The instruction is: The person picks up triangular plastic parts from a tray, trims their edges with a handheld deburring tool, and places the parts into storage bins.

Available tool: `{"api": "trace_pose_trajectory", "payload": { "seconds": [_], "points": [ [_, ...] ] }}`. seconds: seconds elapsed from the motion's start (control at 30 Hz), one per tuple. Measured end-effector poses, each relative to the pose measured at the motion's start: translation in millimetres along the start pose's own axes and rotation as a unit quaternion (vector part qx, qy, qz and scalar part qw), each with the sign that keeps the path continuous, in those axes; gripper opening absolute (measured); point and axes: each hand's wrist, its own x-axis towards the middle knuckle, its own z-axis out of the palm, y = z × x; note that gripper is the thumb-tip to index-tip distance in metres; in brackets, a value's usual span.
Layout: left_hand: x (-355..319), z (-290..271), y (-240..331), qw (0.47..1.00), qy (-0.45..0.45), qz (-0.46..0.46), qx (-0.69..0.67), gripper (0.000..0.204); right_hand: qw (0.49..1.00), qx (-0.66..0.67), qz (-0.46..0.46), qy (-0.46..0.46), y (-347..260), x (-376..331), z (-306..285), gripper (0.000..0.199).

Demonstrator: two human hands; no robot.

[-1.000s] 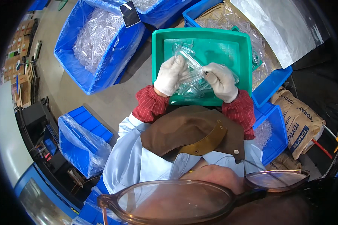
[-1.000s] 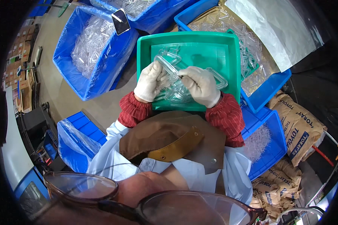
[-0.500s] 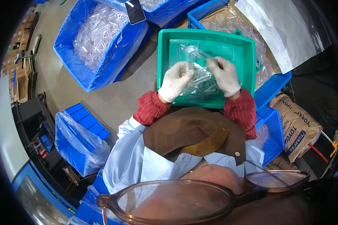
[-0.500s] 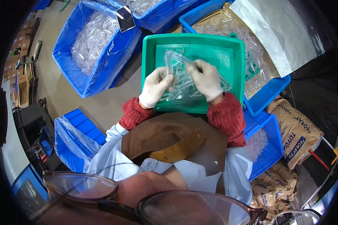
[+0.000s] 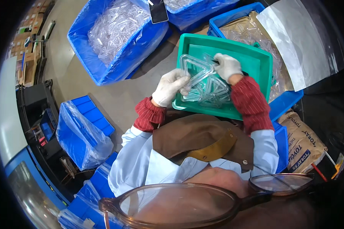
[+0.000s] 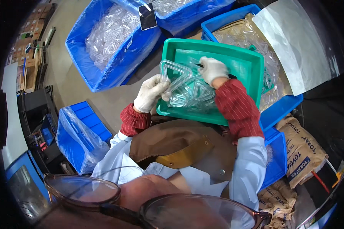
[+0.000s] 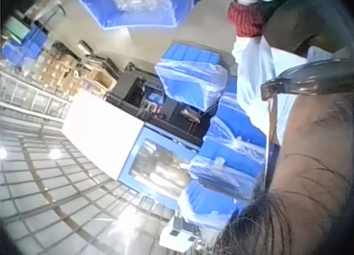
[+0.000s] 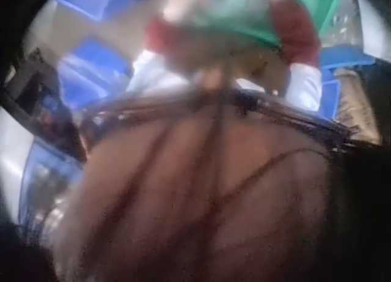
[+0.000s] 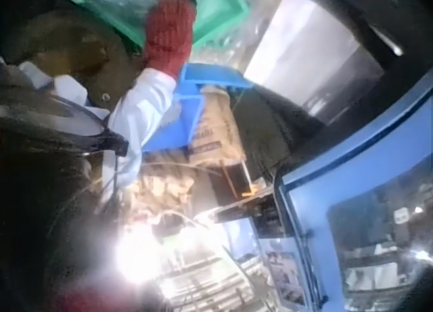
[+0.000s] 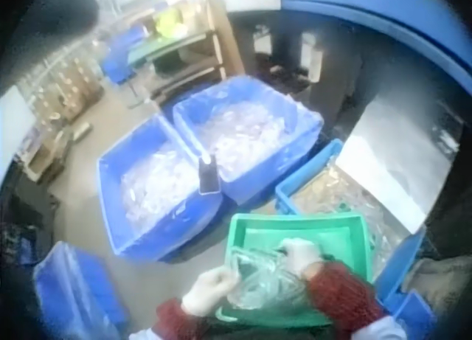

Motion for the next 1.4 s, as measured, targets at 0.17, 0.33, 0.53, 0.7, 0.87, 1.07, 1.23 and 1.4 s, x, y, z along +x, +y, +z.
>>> {"api": "trace_pose_trajectory", "payload": {
  "seconds": [0.17,0.33,0.53,0.7,0.87,1.07,1.23,1.4],
  "points": [
    [12.3,-26.0,8.9,0.996,0.0,-0.03,-0.086,0.022,0.994,0.058,0.04,0.085,1.9,-42.4,-38.2,0.023],
    [70.7,-106.5,19.4,0.958,0.048,0.027,-0.28,0.019,0.969,0.211,0.088,0.096,22.9,-92.7,-66.3,0.032],
    [129.7,-84.0,69.1,0.946,0.16,0.276,0.051,0.03,0.9,0.231,0.166,0.33,39.1,-154.6,-81.6,0.024],
    [122.3,46.4,10.3,0.702,-0.066,0.227,0.672,0.045,0.839,0.17,0.313,0.412,131.6,-254.9,-56.6,0.025],
    [145.5,63.4,-24.6,0.631,0.009,0.148,0.761,0.037,0.736,-0.021,0.665,0.123,239.5,-449.3,37.3,0.045],
    [146.7,57.5,-27.3,0.651,-0.001,0.099,0.753,0.032,0.671,-0.008,0.741,0.032,220.5,-454.3,47.4,0.08],
    [140.7,60.2,-28.4,0.592,0.063,0.195,0.779,0.033,0.845,0.152,0.348,0.376,115.9,-241.4,-54.5,0.035],
    [126.2,48.2,-14.9,0.742,0.048,0.165,0.648,0.028,0.985,-0.073,0.12,0.105,44.5,-66.8,-53.2,0.024]
  ]
}}
